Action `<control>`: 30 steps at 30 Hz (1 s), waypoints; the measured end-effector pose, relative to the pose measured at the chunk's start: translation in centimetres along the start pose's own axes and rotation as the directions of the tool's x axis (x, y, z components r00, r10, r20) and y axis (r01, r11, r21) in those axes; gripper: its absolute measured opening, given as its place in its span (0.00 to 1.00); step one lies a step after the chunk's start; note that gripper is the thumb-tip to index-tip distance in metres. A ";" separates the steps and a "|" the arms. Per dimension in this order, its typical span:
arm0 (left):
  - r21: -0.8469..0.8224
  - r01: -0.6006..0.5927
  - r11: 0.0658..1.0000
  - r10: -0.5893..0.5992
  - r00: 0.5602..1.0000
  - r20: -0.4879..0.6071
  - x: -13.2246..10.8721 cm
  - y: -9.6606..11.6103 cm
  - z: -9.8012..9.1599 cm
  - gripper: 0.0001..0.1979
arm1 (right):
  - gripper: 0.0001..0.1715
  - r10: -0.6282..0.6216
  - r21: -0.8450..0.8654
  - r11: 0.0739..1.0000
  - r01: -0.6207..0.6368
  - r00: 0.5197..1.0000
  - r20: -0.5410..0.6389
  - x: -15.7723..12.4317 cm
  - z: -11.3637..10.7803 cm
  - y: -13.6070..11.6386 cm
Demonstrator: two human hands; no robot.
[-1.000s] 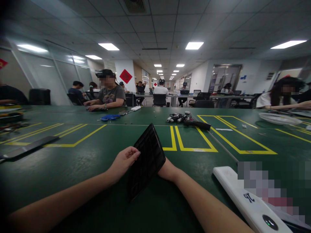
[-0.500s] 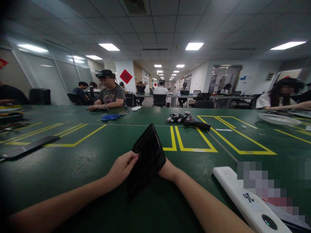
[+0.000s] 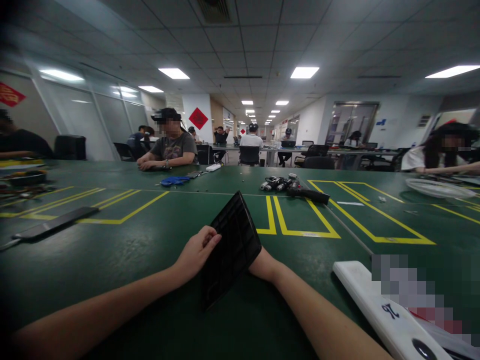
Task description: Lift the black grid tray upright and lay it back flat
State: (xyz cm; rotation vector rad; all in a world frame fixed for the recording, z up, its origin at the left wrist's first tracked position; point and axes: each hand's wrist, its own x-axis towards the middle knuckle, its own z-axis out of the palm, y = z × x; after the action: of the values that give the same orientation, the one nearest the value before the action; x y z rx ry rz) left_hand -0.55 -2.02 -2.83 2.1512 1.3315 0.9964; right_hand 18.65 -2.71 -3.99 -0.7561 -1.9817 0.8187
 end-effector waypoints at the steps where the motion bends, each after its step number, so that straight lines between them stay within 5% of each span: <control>1: 0.005 -0.008 1.000 0.008 1.000 0.005 0.0 0.1 -0.1 0.12 | 0.18 -0.002 0.001 1.000 0.002 1.000 0.000 0.0 0.0 0.0; 7: -0.018 -0.098 0.995 0.099 0.995 0.032 0.3 0.6 -1.1 0.06 | 0.19 -0.012 0.001 1.000 0.012 1.000 0.015 0.0 -0.1 -0.1; 10: -0.340 0.128 0.932 -0.119 0.992 0.046 1.1 0.5 -1.5 0.05 | 0.19 -0.021 0.002 1.000 0.021 0.999 0.032 0.0 -0.2 -0.3; 14: -0.657 0.399 0.639 -0.306 0.916 0.259 2.1 0.4 -1.7 0.07 | 0.20 -0.034 -0.002 0.999 0.034 0.998 0.054 0.1 -0.4 -0.5; 17: -0.490 0.397 0.776 -0.271 0.912 0.309 2.1 0.3 -1.7 0.14 | 0.20 -0.031 -0.019 0.999 0.032 0.998 0.055 0.2 -0.4 -0.3; 21: -0.067 0.112 0.991 -0.091 0.960 0.266 1.6 0.1 -1.4 0.24 | 0.19 -0.011 -0.067 0.998 0.014 0.999 0.045 0.2 -0.1 0.5; 26: 0.300 -0.191 0.935 0.143 0.974 0.174 1.7 0.3 -1.9 0.19 | 0.20 0.017 -0.167 0.986 -0.013 1.000 0.021 0.6 -0.2 1.1; 30: 0.484 -0.027 0.875 0.045 0.999 -0.025 3.9 -1.4 -4.9 0.20 | 0.22 0.068 -0.348 0.934 -0.082 0.996 -0.053 1.2 -2.9 1.3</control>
State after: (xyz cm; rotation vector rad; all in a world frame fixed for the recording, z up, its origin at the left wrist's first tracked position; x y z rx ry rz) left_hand -3.99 2.02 0.81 2.5335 1.7094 0.7720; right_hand 20.87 -0.25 -3.11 -1.0510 -2.0994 0.4901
